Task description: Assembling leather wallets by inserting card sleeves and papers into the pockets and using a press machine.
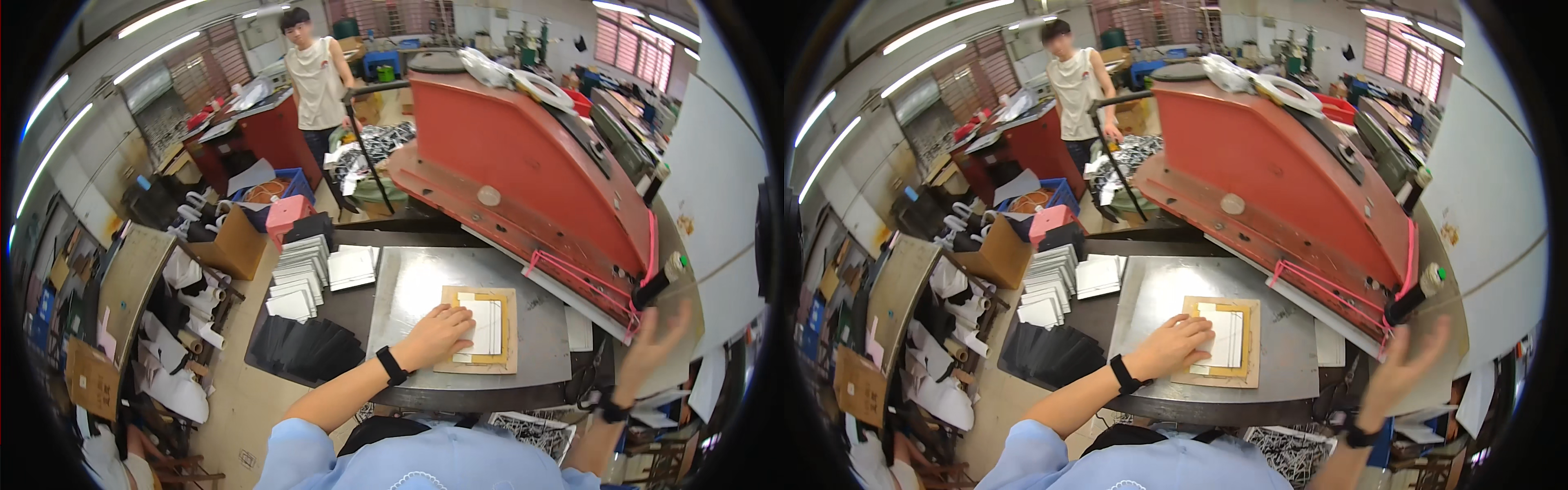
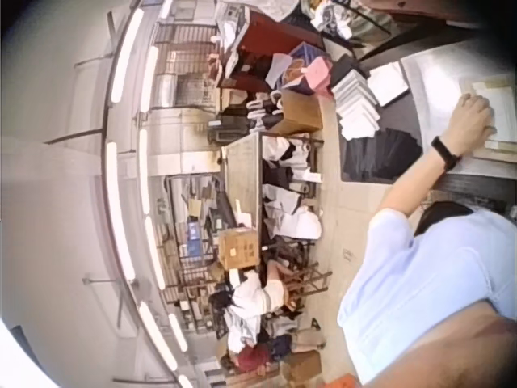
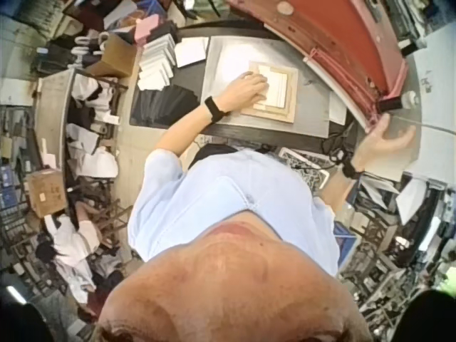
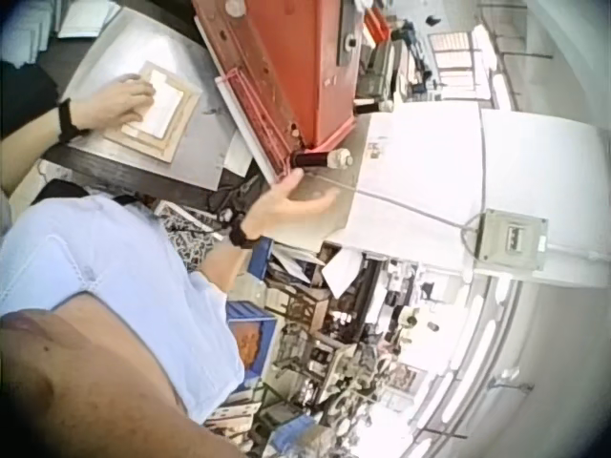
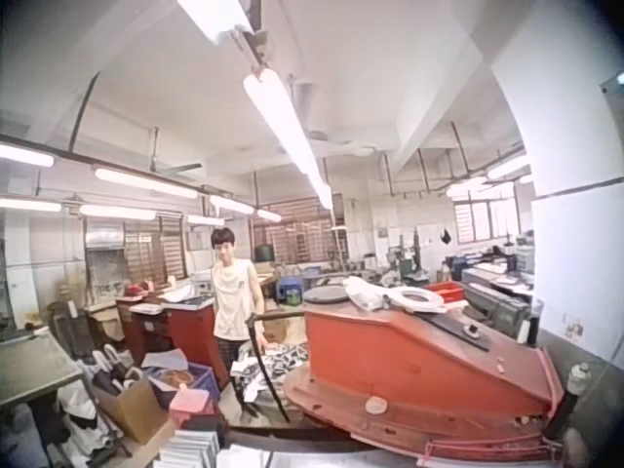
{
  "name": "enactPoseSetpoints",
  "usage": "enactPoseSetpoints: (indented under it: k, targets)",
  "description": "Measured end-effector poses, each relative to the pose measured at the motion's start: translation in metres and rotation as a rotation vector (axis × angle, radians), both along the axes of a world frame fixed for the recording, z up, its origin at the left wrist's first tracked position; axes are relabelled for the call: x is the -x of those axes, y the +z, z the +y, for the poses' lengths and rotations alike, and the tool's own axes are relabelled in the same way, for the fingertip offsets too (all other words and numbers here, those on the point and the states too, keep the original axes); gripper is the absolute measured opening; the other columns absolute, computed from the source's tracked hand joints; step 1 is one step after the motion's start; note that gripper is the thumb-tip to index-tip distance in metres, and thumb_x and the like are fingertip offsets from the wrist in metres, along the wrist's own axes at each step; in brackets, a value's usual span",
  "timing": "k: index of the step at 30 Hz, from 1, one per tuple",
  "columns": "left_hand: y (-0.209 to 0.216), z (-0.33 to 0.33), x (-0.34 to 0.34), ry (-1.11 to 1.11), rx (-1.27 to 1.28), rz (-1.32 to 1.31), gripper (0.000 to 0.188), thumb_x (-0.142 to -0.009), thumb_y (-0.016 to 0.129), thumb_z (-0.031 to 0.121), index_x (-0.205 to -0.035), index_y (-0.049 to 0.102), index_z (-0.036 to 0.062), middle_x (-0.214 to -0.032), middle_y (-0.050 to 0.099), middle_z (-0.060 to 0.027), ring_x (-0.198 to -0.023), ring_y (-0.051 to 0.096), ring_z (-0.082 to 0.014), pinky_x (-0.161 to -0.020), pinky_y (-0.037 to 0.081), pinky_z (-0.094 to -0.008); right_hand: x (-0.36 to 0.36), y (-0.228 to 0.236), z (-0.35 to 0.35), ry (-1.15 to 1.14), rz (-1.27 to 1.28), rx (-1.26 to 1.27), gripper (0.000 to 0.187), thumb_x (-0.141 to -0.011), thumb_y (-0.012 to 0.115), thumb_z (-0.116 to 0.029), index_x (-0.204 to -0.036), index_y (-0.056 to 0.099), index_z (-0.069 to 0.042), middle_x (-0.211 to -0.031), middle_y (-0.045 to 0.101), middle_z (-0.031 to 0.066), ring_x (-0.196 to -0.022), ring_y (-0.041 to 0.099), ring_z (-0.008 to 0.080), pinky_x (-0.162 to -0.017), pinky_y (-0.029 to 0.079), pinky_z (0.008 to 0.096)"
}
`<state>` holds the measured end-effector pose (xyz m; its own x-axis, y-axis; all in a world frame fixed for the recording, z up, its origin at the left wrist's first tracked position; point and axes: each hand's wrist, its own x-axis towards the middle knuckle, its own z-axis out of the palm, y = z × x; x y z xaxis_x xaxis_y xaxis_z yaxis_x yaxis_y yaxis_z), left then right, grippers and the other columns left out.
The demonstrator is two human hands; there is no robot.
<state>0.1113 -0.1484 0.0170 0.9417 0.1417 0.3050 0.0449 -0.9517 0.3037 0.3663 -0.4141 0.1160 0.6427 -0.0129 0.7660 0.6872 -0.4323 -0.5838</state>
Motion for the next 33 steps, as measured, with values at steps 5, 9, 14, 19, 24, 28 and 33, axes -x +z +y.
enactPoseSetpoints:
  k: [5,9,14,19,24,28,33]
  targets:
    - [0.036,-0.011,0.012,0.035,0.047,-0.210,0.044,-0.089,0.067,0.025,-0.125,0.054,0.0021,-0.134,0.052,-0.0195,-0.126,0.050,-0.0344,-0.104,0.041,-0.0435,-0.103,0.013,-0.022,0.774,0.567,-0.239,0.059,-0.094,0.066,-0.018,-0.144,0.040,-0.002,-0.137,0.052,0.0097,-0.117,0.053,0.0196,-0.104,0.038,0.0343]
    - [0.053,-0.022,0.053,0.024,0.031,-0.220,0.038,-0.090,0.067,0.020,-0.122,0.055,0.0025,-0.134,0.052,-0.0202,-0.123,0.052,-0.0354,-0.098,0.045,-0.0430,-0.116,-0.022,-0.007,0.572,0.452,-0.187,0.056,-0.096,0.062,-0.012,-0.145,0.039,-0.001,-0.132,0.054,0.0087,-0.117,0.054,0.0183,-0.104,0.038,0.0317]
    - [0.043,-0.047,0.096,-0.066,0.215,-0.151,0.025,-0.091,0.065,0.017,-0.112,0.061,0.0042,-0.124,0.059,-0.0163,-0.110,0.060,-0.0336,-0.090,0.050,-0.0406,-0.108,-0.020,0.000,0.573,0.501,-0.283,0.065,-0.086,0.064,-0.006,-0.145,0.037,0.001,-0.138,0.048,0.0130,-0.127,0.046,0.0238,-0.110,0.031,0.0337]
    - [0.047,-0.068,0.100,-0.145,0.429,-0.045,0.023,-0.094,0.061,0.019,-0.111,0.062,0.0040,-0.120,0.062,-0.0108,-0.103,0.063,-0.0304,-0.087,0.053,-0.0376,-0.068,-0.010,-0.002,0.535,0.415,-0.243,0.072,-0.084,0.061,-0.003,-0.149,0.031,0.001,-0.143,0.045,0.0150,-0.131,0.044,0.0256,-0.111,0.031,0.0347]
    - [0.060,-0.080,0.077,-0.237,0.481,-0.179,0.026,-0.094,0.062,0.019,-0.116,0.061,0.0047,-0.109,0.064,-0.0090,-0.095,0.063,-0.0304,-0.080,0.052,-0.0379,0.005,-0.011,-0.008,0.546,0.447,-0.172,0.070,-0.085,0.058,0.001,-0.149,0.029,0.002,-0.148,0.040,0.0158,-0.134,0.041,0.0260,-0.113,0.029,0.0361]
    - [0.097,-0.096,0.063,-0.319,0.560,-0.275,0.032,-0.094,0.063,0.018,-0.123,0.058,0.0047,-0.113,0.063,-0.0098,-0.096,0.063,-0.0303,-0.081,0.052,-0.0370,0.065,-0.016,-0.028,0.645,0.446,-0.132,0.067,-0.089,0.056,0.005,-0.149,0.025,0.006,-0.147,0.038,0.0192,-0.134,0.041,0.0255,-0.113,0.029,0.0357]
    - [0.128,-0.111,0.044,-0.353,0.653,-0.480,0.060,-0.091,0.068,0.022,-0.141,0.041,0.0022,-0.133,0.052,-0.0173,-0.116,0.056,-0.0335,-0.093,0.049,-0.0367,0.058,0.019,-0.055,0.506,0.293,0.132,0.050,-0.102,0.050,-0.016,-0.146,0.037,0.004,-0.151,0.041,0.0156,-0.138,0.040,0.0251,-0.115,0.027,0.0386]
